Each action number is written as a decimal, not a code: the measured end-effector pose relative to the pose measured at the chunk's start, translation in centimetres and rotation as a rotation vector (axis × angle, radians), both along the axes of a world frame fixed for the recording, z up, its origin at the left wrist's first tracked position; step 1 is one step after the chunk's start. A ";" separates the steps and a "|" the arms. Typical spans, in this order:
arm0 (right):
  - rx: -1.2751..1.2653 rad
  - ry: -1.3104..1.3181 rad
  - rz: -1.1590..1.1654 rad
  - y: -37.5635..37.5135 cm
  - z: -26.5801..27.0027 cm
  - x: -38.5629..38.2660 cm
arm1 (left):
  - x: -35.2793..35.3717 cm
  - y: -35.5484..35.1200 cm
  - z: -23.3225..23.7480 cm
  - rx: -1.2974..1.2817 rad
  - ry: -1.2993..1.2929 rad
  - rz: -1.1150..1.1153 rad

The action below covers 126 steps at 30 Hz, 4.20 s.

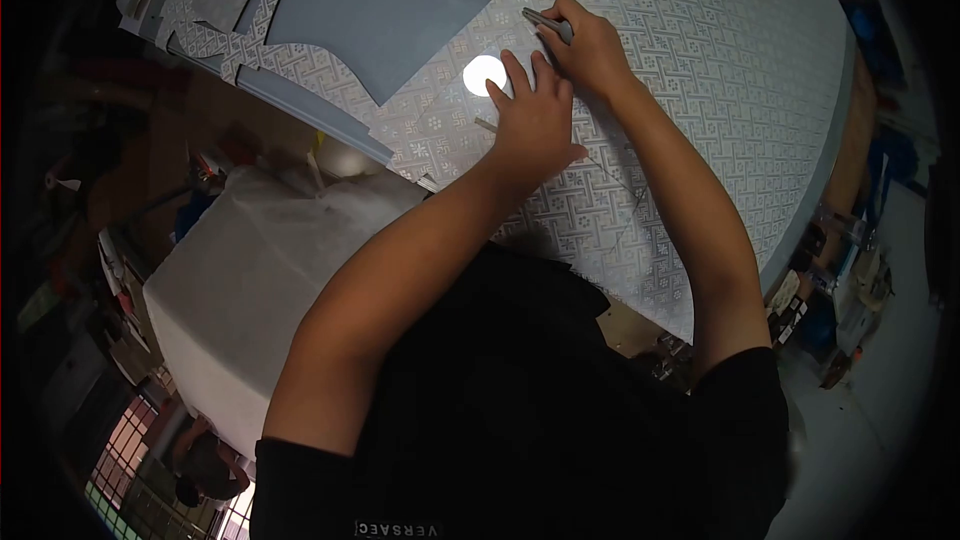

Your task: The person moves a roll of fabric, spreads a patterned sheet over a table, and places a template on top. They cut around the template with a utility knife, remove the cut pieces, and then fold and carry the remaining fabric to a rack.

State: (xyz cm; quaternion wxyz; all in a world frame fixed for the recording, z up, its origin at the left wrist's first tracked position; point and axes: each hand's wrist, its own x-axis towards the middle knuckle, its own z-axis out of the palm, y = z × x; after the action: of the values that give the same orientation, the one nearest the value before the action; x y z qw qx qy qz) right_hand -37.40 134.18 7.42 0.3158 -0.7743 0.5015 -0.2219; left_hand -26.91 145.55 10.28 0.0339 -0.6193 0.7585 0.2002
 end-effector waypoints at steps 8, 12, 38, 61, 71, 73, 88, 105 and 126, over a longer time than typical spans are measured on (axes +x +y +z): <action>-0.062 -0.231 -0.215 5.6 2.0 -6.2 | -0.7 1.0 -0.9 -0.260 -0.059 0.007; 0.065 -0.079 -0.105 12.5 4.2 -12.9 | -1.5 2.3 -1.8 -0.286 0.089 -0.056; 0.153 0.222 0.313 26.3 5.0 -17.9 | -3.9 4.8 0.5 0.090 -0.148 -0.196; 0.009 0.051 0.212 26.6 1.5 -15.5 | -3.6 4.8 1.1 0.049 -0.165 -0.240; -0.040 -0.118 0.231 26.2 -0.7 -16.2 | -3.3 5.0 0.6 0.015 -0.141 -0.255; 0.059 -0.083 0.190 26.0 0.6 -16.0 | -3.0 4.9 0.8 0.013 -0.118 -0.254; 0.108 0.216 0.268 26.0 4.6 -13.3 | 0.0 3.4 0.6 0.118 -0.121 -0.281; 0.147 0.409 0.248 25.6 5.8 -11.3 | 0.4 3.7 1.4 0.102 -0.129 -0.233; 0.006 0.228 0.218 23.1 3.6 -2.8 | 6.4 0.6 -0.7 -0.161 -0.127 -0.608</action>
State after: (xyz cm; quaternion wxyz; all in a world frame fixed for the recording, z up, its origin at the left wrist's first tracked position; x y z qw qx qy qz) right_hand -40.17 157.26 11.06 0.2815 -0.8434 0.4475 -0.0955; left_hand -20.47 146.18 9.59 0.0901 -0.3763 0.9185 0.0812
